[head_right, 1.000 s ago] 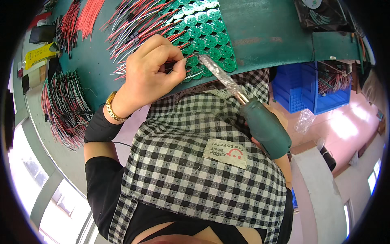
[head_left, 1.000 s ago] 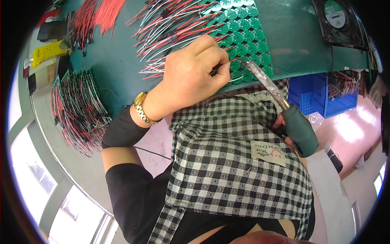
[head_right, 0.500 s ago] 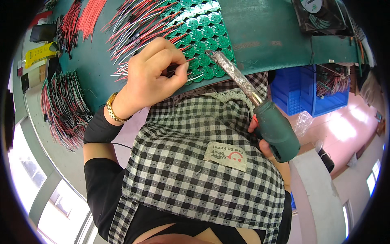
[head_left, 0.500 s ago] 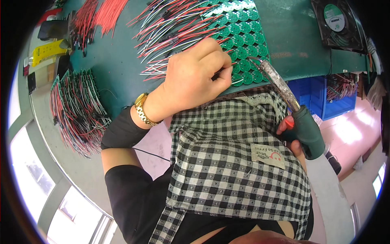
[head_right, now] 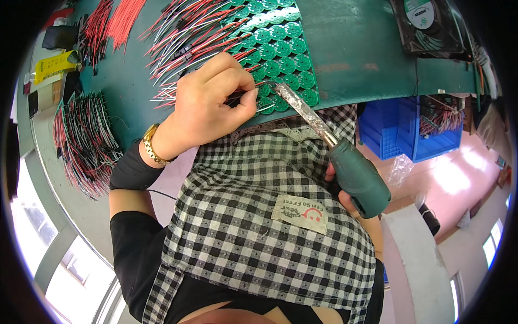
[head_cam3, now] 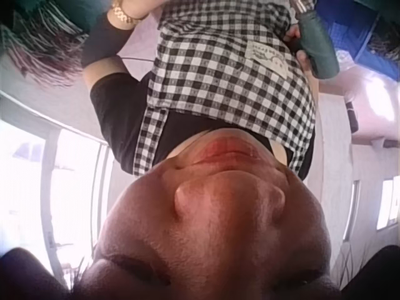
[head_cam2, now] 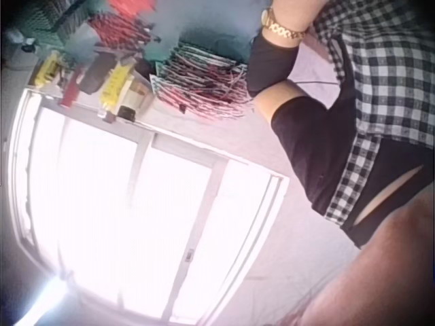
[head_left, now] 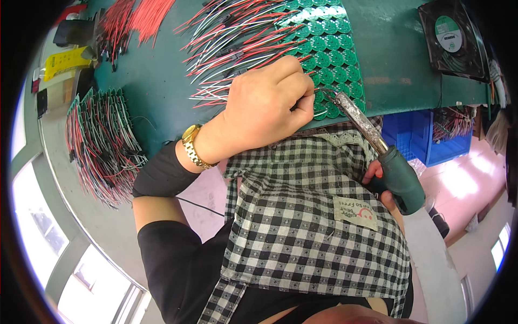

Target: The person solders red and black wires onto an array of circular LED modules on a circuit board using a soldering iron.

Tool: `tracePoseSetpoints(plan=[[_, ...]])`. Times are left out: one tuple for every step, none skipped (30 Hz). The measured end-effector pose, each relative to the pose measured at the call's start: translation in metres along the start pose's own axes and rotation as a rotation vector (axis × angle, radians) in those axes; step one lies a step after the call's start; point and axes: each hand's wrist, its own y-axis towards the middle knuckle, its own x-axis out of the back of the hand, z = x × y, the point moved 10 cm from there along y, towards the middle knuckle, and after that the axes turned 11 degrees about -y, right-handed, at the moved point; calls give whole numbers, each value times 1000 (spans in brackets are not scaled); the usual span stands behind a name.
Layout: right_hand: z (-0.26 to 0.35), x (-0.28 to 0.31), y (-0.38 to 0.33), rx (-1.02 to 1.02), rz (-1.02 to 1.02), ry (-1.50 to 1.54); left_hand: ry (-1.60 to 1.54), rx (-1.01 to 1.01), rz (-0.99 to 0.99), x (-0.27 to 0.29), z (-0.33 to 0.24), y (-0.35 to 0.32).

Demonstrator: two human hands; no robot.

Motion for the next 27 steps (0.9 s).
tracePoseSetpoints(plan=[[-1, -1, 1, -7, 15, 1, 0, 2, 4, 0, 0, 0], [1, -1, 2, 15, 21, 0, 0, 17, 12, -1, 2, 0], [3, 0, 2, 36, 27, -2, 1, 5, 5, 0, 1, 0], [4, 2, 2, 37, 29, -5, 2, 1, 7, -1, 1, 0], [2, 0, 1, 4, 77, -86, 4, 10, 14, -1, 2, 0], [-5, 0, -2, -87, 111, -173, 4, -2, 5, -1, 1, 0], [2, 0, -3, -29, 129, -168, 4, -9, 1, 0, 1, 0], [-18, 6, -11, -292, 112, -65, 4, -15, -3, 0, 0, 0], [-37, 8, -19, -505, 93, 15, 4, -13, -3, 0, 0, 0], [-39, 9, -22, -554, 94, 40, 8, -15, -4, 0, -1, 0], [-18, 9, -9, -312, 104, -14, 10, -18, -5, 0, -1, 0], [-6, 8, -5, -191, 110, -42, 10, -19, -7, 1, -1, 0], [6, 5, -2, -69, 112, -68, 10, -14, -4, 0, 0, -1], [10, 5, 0, -33, 100, -119, 10, 0, 3, 0, 1, -1], [17, 7, 1, 35, 26, -124, 10, -9, -4, 0, 1, -2], [13, -2, 1, 4, 89, -172, 6, -7, -6, 0, 1, -2], [11, 8, 0, -10, -85, -86, 5, 10, 4, -1, 3, -3], [10, 15, -2, -22, -157, -54, 4, -5, -10, 1, 1, -3], [9, 21, -6, -14, -256, -12, -5, 2, 11, 0, 0, -3], [-31, 30, -16, -419, -290, -76, 0, 24, 13, 0, 2, -2], [-57, 43, -35, -726, -354, -131, -15, 4, 9, 1, 0, -1], [-28, 55, -25, -458, -410, -516, -20, 10, 4, 3, -1, -1], [13, 64, -24, -152, -570, -960, -13, 5, 6, 4, -2, -1], [17, 76, -29, -93, -647, -842, -12, -24, 8, 5, -5, -1], [22, 87, -33, -25, -717, -725, -26, -23, -2, 7, -6, -1], [31, 92, -36, 130, -751, -542, -24, -31, 12, 7, -7, -2], [34, 95, -36, 190, -745, -463, -24, -31, 1, 9, -9, -3]])
